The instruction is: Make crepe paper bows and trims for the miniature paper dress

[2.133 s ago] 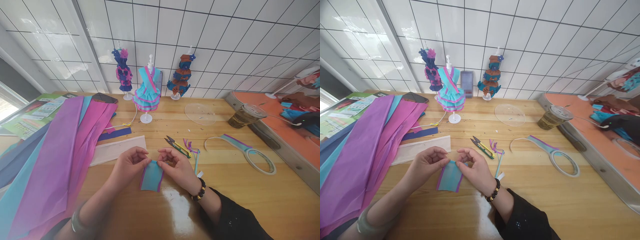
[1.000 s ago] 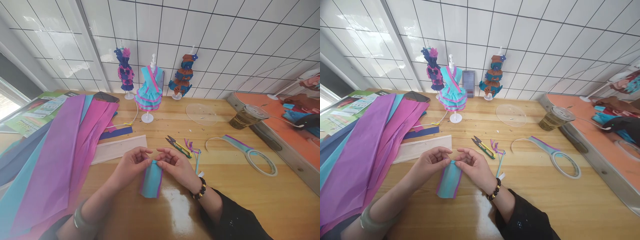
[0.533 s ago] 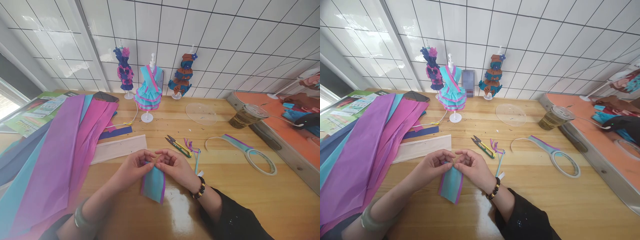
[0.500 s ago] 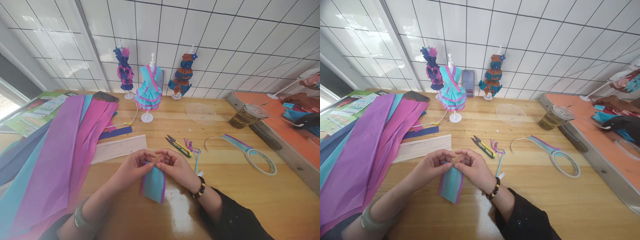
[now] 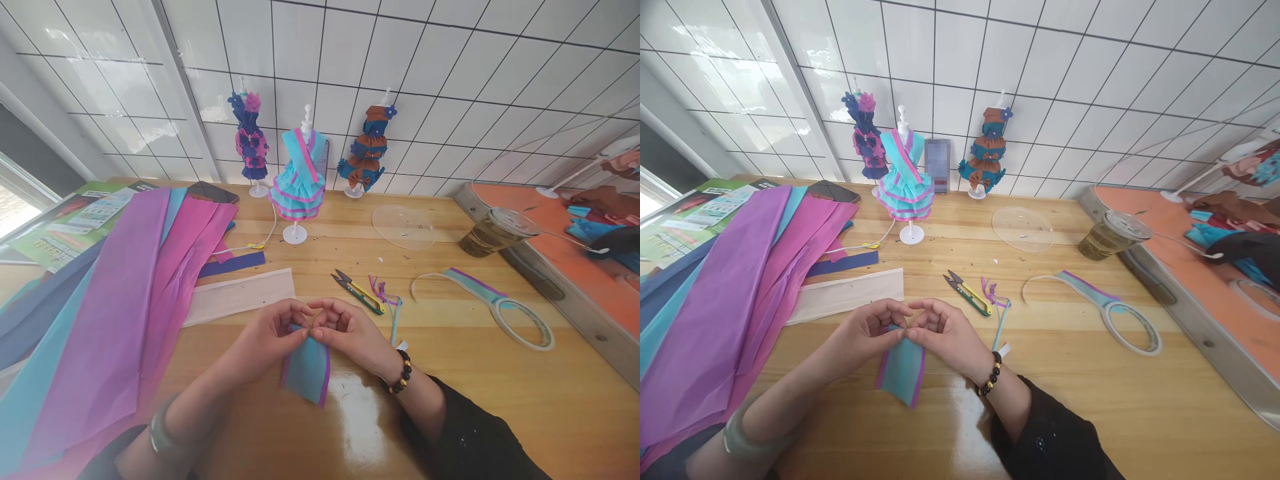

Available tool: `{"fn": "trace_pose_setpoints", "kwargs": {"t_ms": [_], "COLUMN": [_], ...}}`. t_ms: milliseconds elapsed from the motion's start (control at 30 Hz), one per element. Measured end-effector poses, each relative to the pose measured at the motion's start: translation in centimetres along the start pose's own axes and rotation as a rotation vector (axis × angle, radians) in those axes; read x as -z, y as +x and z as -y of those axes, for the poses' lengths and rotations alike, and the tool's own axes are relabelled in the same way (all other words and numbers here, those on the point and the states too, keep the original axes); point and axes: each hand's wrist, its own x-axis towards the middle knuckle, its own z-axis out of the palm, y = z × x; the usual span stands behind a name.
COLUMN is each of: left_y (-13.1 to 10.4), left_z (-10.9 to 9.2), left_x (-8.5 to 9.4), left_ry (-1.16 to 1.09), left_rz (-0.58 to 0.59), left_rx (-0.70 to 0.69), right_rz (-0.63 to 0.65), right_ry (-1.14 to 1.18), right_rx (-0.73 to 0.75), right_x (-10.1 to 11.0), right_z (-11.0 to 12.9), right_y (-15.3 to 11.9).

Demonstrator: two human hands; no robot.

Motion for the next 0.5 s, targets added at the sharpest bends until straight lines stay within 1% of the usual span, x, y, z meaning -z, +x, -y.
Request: {"fn": "trace_pose_setpoints", "kwargs": {"t_ms": [333, 500], "left_y": [-0.02, 0.03], "left_z": [-0.12, -0.28], "left_x": [0.21, 0.24], "left_ry": [-0.01, -0.035], "left_rz": [0.028, 0.01], "left_rx": [0.016, 0.021], "right_rz": [0.002, 0.031], "right_ry": [0.02, 0.038], "right_rx": [-0.021, -0.028], "right_x": [0.0, 0.21], "right_z": [0.07, -0.13], "right_y": [-0.04, -0.13]}}
